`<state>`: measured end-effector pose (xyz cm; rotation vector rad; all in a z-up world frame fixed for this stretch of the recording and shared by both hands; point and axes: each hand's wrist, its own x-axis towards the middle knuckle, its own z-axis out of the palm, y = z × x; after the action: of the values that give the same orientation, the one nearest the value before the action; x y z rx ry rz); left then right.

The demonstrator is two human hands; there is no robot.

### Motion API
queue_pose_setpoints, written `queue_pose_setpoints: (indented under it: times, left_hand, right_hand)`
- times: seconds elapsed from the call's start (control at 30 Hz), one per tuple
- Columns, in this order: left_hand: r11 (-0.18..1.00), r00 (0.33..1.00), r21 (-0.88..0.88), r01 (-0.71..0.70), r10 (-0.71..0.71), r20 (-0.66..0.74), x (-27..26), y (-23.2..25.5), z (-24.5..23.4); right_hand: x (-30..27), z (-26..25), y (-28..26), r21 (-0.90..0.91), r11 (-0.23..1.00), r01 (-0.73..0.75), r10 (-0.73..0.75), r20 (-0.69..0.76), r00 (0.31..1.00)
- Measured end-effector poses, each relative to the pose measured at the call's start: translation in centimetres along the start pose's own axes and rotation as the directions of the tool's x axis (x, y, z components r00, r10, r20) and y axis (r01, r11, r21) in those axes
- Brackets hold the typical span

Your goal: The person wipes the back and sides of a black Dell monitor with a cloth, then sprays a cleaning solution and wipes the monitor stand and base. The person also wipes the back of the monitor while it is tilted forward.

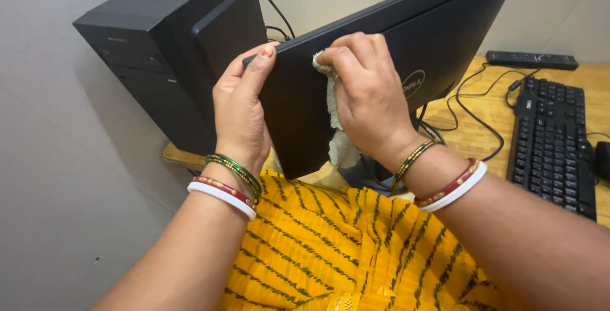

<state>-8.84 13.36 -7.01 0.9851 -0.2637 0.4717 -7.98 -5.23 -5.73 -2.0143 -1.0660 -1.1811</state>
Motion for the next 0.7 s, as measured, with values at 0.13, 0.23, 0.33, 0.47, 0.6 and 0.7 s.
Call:
queue_pose_setpoints:
  times: [0.13, 0.23, 0.33, 0.47, 0.6, 0.7]
  left_hand:
    - [0.999, 0.999, 0.041, -0.01, 0.011, -0.033, 0.3, 0.1, 0.0]
    - [0.99, 0.994, 0.124, -0.065, 0.076, -0.083, 0.9, -0.3, 0.2]
    - [0.986, 0.988, 0.147, -0.079, 0.097, -0.118, 1.2, -0.6, 0.2]
    - [0.994, 0.995, 0.097, -0.055, 0.063, -0.084, 1.0, -0.2, -0.1]
    - [0.995, 0.999, 0.1, -0.017, 0.019, -0.026, 0.9, 0.5, -0.1]
    - [0.992, 1.0, 0.126, 0.002, 0.001, -0.022, 1.2, 0.8, 0.0]
  right_hand:
    - [0.1, -0.3, 1.4, -0.068, 0.998, -0.013, 0.012, -0.005, 1.0]
    - [0.0, -0.6, 3.3, -0.118, 0.991, -0.061, 0.058, -0.029, 0.998]
    - [-0.5, -0.9, 5.7, -0.144, 0.987, -0.065, 0.059, -0.046, 0.997]
    - [-1.0, -1.5, 9.0, -0.181, 0.981, -0.075, 0.065, -0.059, 0.996]
    - [-1.2, -2.1, 12.0, -0.238, 0.965, -0.111, 0.092, -0.089, 0.992]
    - [-1.2, -2.5, 14.0, -0.256, 0.959, -0.124, 0.093, -0.128, 0.987]
